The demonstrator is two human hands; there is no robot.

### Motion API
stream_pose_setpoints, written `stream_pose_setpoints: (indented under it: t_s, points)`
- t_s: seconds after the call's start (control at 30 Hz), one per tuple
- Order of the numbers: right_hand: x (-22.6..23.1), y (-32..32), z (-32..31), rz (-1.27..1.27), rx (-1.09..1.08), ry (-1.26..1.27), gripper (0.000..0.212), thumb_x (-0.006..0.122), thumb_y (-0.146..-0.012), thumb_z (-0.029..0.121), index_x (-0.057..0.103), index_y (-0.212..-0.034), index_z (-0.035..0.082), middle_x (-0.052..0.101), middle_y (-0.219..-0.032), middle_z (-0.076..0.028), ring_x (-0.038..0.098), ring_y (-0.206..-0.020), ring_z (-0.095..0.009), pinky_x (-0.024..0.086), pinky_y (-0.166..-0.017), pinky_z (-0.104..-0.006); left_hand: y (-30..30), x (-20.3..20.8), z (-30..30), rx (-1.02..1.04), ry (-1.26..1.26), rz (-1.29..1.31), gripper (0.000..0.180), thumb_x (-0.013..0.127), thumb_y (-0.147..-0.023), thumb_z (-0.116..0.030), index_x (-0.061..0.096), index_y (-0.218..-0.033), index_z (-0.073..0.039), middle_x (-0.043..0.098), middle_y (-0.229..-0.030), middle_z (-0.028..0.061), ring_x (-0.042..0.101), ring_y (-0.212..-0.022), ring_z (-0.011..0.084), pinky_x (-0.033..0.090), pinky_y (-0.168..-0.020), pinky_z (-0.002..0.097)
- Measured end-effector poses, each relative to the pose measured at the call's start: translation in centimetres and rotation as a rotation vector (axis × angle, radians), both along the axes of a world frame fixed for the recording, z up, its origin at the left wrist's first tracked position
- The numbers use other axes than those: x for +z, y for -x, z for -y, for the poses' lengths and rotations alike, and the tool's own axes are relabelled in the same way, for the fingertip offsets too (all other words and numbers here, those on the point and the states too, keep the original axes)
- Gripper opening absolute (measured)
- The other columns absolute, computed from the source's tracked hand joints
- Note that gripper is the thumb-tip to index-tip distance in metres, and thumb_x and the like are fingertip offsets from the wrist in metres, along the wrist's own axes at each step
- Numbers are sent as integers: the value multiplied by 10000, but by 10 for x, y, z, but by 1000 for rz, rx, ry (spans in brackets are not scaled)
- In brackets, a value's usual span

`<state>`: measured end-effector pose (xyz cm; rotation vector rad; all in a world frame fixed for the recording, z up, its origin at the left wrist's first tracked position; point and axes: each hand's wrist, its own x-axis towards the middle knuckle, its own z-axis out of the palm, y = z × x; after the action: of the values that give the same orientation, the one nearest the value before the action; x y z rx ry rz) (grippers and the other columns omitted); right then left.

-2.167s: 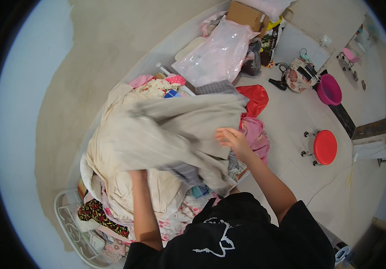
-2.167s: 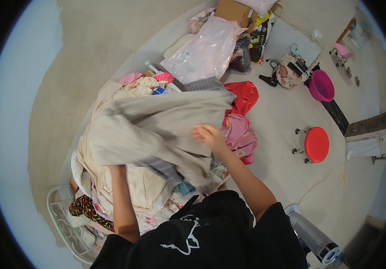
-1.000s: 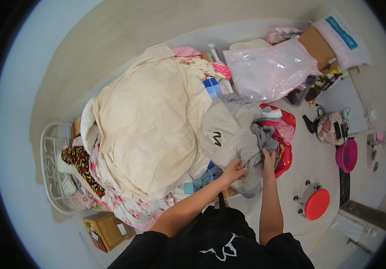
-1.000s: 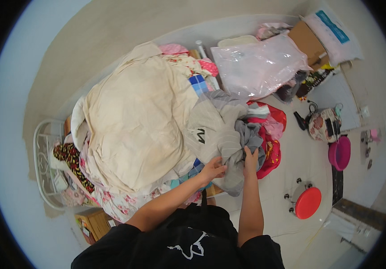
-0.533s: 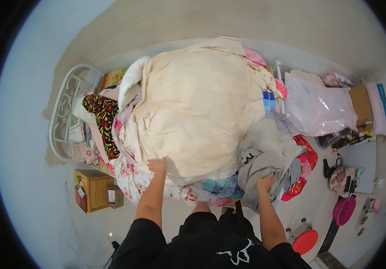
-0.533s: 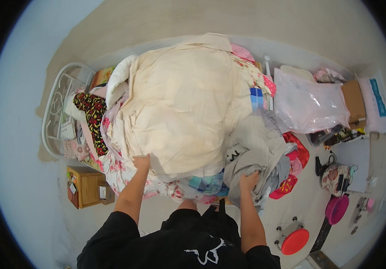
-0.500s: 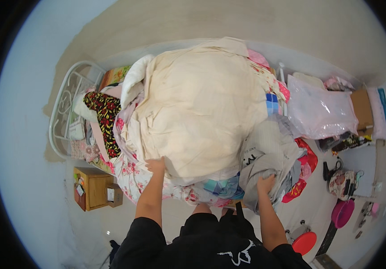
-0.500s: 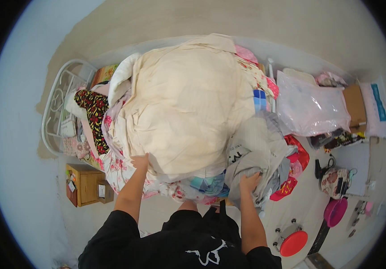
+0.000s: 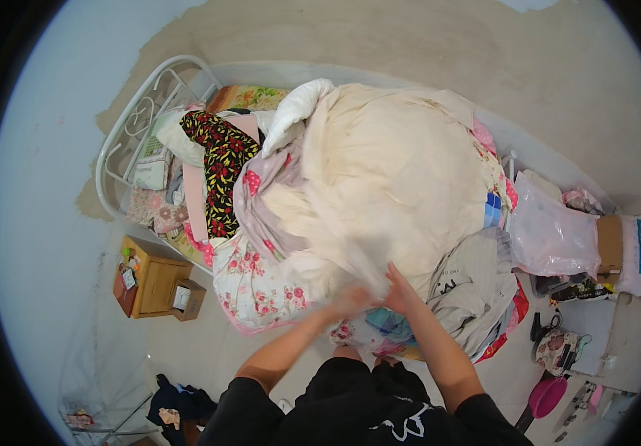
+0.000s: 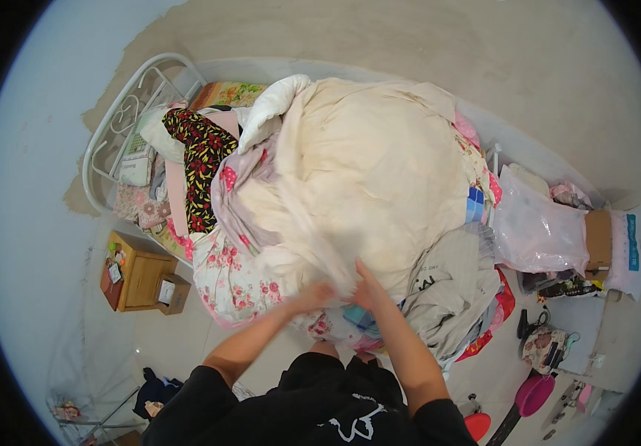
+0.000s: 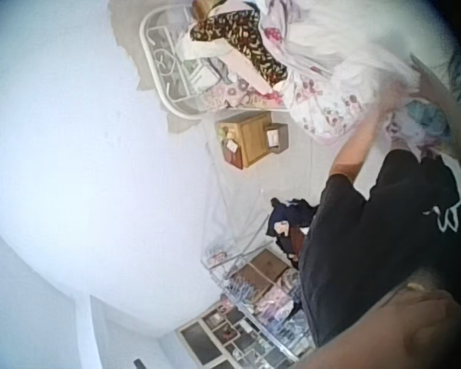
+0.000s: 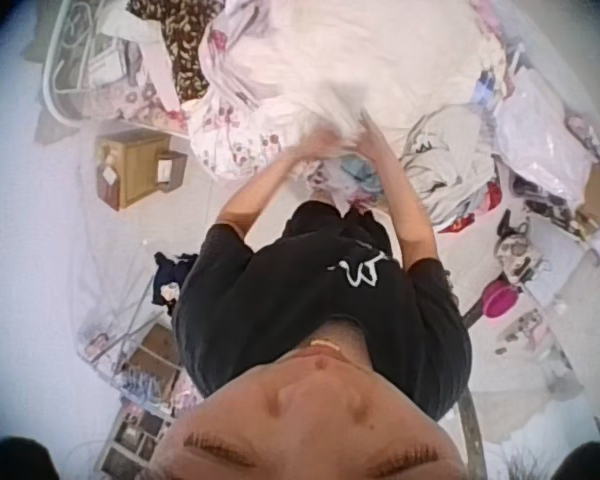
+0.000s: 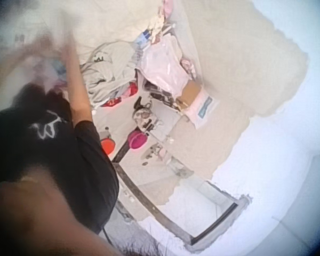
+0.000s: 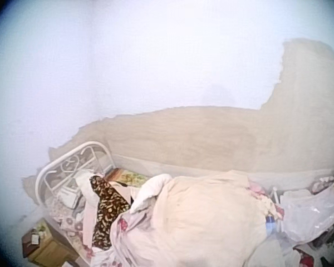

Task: The person places a pink jacket into a clear plastic bag, puts the bagged jacket into a white bag, and then moves and folds other garments on a bed.

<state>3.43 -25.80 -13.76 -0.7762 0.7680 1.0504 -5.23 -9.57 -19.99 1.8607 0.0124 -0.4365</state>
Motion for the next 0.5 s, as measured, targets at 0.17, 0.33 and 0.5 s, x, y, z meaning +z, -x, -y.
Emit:
stream_pose_setpoints:
  t_s: [0.17, 0.33, 0.5]
  points:
    - [-45, -32, 52, 443, 25, -148, 391, 514, -806, 205, 482, -1114, -34, 574, -1025, -143, 585, -888, -252, 472, -806, -360, 1, 83, 26, -254, 239, -269, 189, 570, -811, -150, 553, -964, -41, 564, -882, 31, 495, -817, 96, 413, -720, 252]
    - [17, -22, 270, 724, -747, 445, 348, 416, -828, 175, 472, -1109, -23, 539, -1055, -153, 544, -964, -288, 442, -853, -426, -11, -57, -108, 872, -478, 159, 429, 693, -664, -268, 530, -966, -10, 569, -873, 175, 540, -760, 287, 433, -694, 383]
    - [57, 78, 363, 832, -1057, 1161, 326, 459, -782, 67, 501, -1084, -47, 558, -1019, -134, 566, -880, -235, 469, -761, -347, -24, -104, -206, 1103, -977, 80, 378, 694, -663, -228, 499, -816, 57, 551, -694, 183, 559, -659, 311, 461, -606, 380]
